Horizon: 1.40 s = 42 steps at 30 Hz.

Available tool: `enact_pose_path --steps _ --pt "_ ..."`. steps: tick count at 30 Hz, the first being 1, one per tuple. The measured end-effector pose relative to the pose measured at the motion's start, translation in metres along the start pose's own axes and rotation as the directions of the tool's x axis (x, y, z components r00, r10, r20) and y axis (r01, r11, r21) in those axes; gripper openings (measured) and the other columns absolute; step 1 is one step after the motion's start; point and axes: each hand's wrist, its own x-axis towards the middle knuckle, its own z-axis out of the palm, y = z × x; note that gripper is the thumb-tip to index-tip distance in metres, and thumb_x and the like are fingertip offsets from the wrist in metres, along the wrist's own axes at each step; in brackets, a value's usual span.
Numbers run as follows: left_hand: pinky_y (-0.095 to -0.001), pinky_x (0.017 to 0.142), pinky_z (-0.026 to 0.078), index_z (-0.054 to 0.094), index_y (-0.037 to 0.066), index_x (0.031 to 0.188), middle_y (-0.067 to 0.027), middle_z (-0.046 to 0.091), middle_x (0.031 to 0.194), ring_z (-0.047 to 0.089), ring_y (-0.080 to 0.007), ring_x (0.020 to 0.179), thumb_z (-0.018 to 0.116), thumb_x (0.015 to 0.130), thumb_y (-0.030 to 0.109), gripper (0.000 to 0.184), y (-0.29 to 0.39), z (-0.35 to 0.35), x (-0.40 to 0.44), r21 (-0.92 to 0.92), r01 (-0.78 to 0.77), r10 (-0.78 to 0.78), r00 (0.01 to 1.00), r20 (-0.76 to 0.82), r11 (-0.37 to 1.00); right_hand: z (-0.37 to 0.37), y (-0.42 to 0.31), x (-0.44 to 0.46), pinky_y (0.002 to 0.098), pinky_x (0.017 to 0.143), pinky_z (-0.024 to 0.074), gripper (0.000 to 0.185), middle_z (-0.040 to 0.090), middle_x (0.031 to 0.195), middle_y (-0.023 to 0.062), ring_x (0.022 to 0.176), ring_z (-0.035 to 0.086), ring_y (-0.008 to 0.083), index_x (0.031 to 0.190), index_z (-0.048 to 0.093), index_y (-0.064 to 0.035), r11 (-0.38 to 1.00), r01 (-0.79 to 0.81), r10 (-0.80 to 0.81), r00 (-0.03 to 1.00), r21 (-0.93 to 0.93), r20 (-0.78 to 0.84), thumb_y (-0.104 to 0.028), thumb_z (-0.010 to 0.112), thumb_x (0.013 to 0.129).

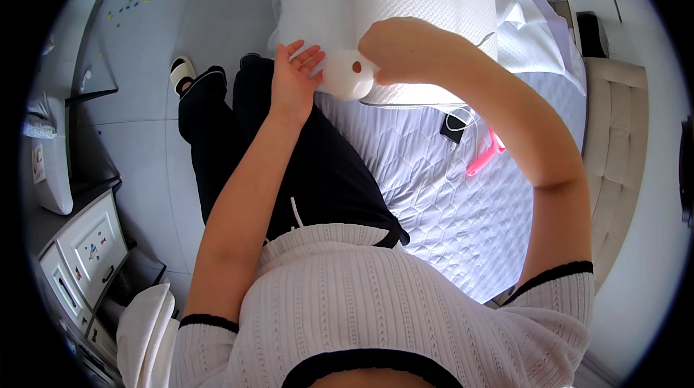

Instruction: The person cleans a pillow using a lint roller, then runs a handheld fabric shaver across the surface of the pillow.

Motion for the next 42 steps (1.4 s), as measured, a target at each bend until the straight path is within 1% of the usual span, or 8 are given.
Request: enact_pose_path --steps 16,18,22,30,34,37,40,42 --pt "-0.044 0.099 0.04 0.036 0.002 0.134 -0.0185 0.048 0.128 0.049 -0.0286 0.119 0.03 0.101 0.055 0.062 0.0 -0.001 0.003 0.002 0.013 -0.013 1.0 0.006 1.0 -0.001 0.02 -0.003 0.0407 0.084 0.0499 0.039 0.066 0.094 0.0156 0.096 0.062 0.0333 0.101 0.069 -0.0031 0.996 -0.066 0.069 0.996 -0.062 0.048 -0.022 0.069 0.067" --pt "-0.0455 0.102 0.038 0.037 0.002 0.132 -0.0194 0.047 0.129 0.048 -0.0308 0.12 0.03 0.101 0.054 0.061 0.001 -0.002 0.001 -0.014 0.012 -0.012 1.0 0.006 1.0 0.014 0.016 0.006 0.0418 0.067 0.0544 0.027 0.068 0.082 0.0147 0.081 0.067 0.0334 0.088 0.07 -0.003 0.998 0.062 -0.064 0.991 -0.016 -0.118 -0.016 0.074 0.065" --pt "-0.0465 0.105 0.036 0.038 0.003 0.13 -0.0202 0.046 0.13 0.048 -0.0328 0.12 0.031 0.101 0.054 0.059 0.001 -0.002 -0.001 -0.021 0.008 -0.008 1.0 0.016 1.0 0.001 0.024 0.0 0.0397 0.086 0.0489 0.042 0.065 0.097 0.0143 0.101 0.06 0.0318 0.101 0.068 -0.0018 0.995 0.079 -0.085 0.992 0.065 0.097 -0.023 0.072 0.065" --pt "-0.0459 0.104 0.037 0.037 0.003 0.131 -0.0203 0.045 0.131 0.048 -0.0317 0.119 0.03 0.101 0.054 0.06 0.002 0.001 -0.001 -0.001 0.01 -0.01 1.0 0.009 1.0 -0.003 0.028 -0.001 0.0418 0.086 0.0488 0.043 0.064 0.098 0.0141 0.1 0.06 0.0327 0.105 0.069 -0.0046 0.999 -0.053 0.053 0.998 0.008 0.014 -0.028 0.07 0.069" --pt "-0.0458 0.104 0.037 0.037 0.002 0.132 -0.0207 0.045 0.132 0.046 -0.0324 0.123 0.029 0.102 0.053 0.06 0.002 -0.002 -0.001 -0.01 0.022 -0.021 1.0 0.018 1.0 0.0 0.033 -0.014 0.0412 0.087 0.0488 0.044 0.064 0.1 0.0151 0.097 0.061 0.0339 0.105 0.069 -0.0046 0.993 0.102 -0.105 0.993 0.056 0.046 -0.028 0.07 0.068" --pt "-0.0461 0.104 0.037 0.037 0.002 0.132 -0.0209 0.045 0.132 0.046 -0.033 0.124 0.028 0.102 0.053 0.06 0.002 -0.003 -0.001 -0.013 0.011 -0.011 0.999 0.032 1.0 -0.021 0.037 -0.027 0.0403 0.083 0.0494 0.039 0.064 0.09 0.0161 0.091 0.061 0.033 0.096 0.068 -0.0007 0.992 0.128 -0.127 0.973 -0.008 -0.193 -0.023 0.067 0.065" --pt "-0.046 0.104 0.036 0.037 0.002 0.132 -0.0206 0.045 0.132 0.046 -0.0328 0.123 0.028 0.102 0.053 0.06 0.002 -0.001 -0.001 -0.005 0.018 -0.018 1.0 0.026 1.0 -0.027 0.05 -0.019 0.0405 0.086 0.0482 0.039 0.063 0.095 0.016 0.096 0.06 0.0324 0.099 0.068 -0.0017 0.984 -0.163 0.173 0.974 0.077 -0.148 -0.026 0.068 0.067" --pt "-0.046 0.105 0.036 0.037 0.002 0.132 -0.0205 0.045 0.132 0.047 -0.0329 0.123 0.029 0.102 0.053 0.06 0.002 0.0 0.0 -0.009 0.025 -0.025 1.0 0.017 1.0 -0.002 0.06 -0.012 0.0406 0.084 0.0487 0.04 0.064 0.094 0.0159 0.095 0.061 0.0326 0.099 0.068 -0.0018 0.997 -0.055 0.069 0.955 0.055 -0.288 -0.027 0.069 0.068"
